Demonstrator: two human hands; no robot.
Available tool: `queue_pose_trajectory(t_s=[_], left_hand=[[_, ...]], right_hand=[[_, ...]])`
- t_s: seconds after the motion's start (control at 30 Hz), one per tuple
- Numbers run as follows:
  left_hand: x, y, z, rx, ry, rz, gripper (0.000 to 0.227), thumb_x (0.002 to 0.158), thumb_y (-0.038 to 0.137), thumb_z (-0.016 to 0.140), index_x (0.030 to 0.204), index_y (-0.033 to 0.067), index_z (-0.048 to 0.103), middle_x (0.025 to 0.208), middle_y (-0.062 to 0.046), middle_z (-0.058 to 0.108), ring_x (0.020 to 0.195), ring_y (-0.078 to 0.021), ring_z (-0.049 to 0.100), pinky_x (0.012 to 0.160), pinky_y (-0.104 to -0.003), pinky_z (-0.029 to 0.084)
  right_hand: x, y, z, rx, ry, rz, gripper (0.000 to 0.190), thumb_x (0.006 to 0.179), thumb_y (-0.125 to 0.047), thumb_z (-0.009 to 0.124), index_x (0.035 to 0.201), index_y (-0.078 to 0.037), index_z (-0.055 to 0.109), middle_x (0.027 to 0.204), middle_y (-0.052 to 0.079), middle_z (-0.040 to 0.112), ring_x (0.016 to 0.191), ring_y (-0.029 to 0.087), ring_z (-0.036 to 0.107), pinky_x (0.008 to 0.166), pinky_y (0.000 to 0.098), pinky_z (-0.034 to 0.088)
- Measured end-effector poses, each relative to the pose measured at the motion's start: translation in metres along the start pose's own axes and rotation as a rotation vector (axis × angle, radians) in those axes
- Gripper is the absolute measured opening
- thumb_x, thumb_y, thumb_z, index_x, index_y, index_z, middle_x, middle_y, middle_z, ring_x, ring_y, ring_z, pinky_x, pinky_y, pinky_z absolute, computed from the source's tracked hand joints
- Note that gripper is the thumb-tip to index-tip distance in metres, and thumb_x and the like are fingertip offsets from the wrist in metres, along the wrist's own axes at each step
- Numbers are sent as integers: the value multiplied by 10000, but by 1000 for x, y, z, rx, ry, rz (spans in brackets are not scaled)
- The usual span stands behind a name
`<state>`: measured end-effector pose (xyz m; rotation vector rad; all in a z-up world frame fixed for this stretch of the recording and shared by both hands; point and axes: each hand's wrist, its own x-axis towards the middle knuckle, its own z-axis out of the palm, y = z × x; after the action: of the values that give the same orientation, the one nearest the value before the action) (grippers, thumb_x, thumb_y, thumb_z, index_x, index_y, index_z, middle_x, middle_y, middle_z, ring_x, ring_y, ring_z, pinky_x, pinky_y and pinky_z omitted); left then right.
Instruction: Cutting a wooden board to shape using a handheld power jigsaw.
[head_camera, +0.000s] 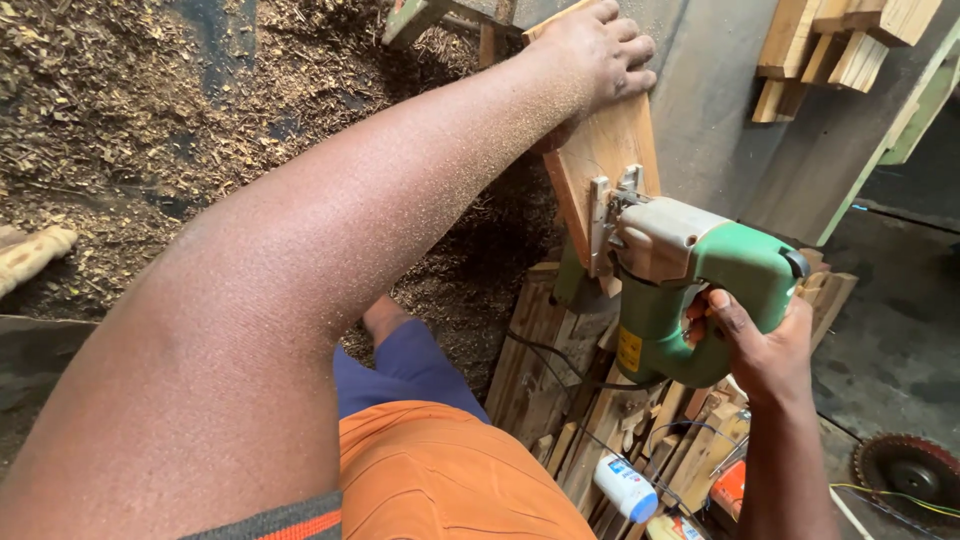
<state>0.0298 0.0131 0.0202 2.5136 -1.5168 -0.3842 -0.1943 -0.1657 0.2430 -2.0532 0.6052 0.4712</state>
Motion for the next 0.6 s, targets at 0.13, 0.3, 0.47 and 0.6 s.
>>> queue_pose_trajectory(t_s=[0.13, 0.3, 0.47, 0.6], left_hand=[[-5, 2, -6, 32, -26, -33, 1540, 294, 524, 1077, 1587, 270, 280, 1542, -70, 376, 1440, -252, 314, 1181, -426, 213], [-7, 3, -7, 35, -46, -55, 1530, 331, 525, 1075, 1597, 263, 258, 1579, -91, 337, 1465, -263, 279, 1201, -428, 171], [-4, 6, -7, 40, -53, -74, 1538, 324, 499, 1086, 1597, 275, 253, 1585, -78, 332, 1470, -265, 275, 1211, -428, 154], [-7, 6, -14, 33, -86, -85, 1549, 328, 514, 1084, 1605, 268, 243, 1583, -86, 334, 1470, -270, 280, 1214, -441, 154]], right_hand=[[3, -2, 0, 22, -16, -7, 335, 977, -278, 745, 1062, 33, 654, 889, 120, 702, 707, 183, 667, 621, 321, 566], [7, 0, -4, 18, -45, -25, 326, 975, -276, 747, 1060, 26, 658, 882, 122, 706, 703, 181, 667, 614, 318, 562], [7, -2, -4, -33, -54, -57, 348, 981, -305, 749, 1038, 26, 656, 880, 113, 699, 711, 182, 663, 621, 316, 553], [8, -2, -5, -36, -73, -71, 367, 983, -324, 748, 1027, 27, 652, 871, 111, 694, 705, 182, 662, 619, 314, 551]])
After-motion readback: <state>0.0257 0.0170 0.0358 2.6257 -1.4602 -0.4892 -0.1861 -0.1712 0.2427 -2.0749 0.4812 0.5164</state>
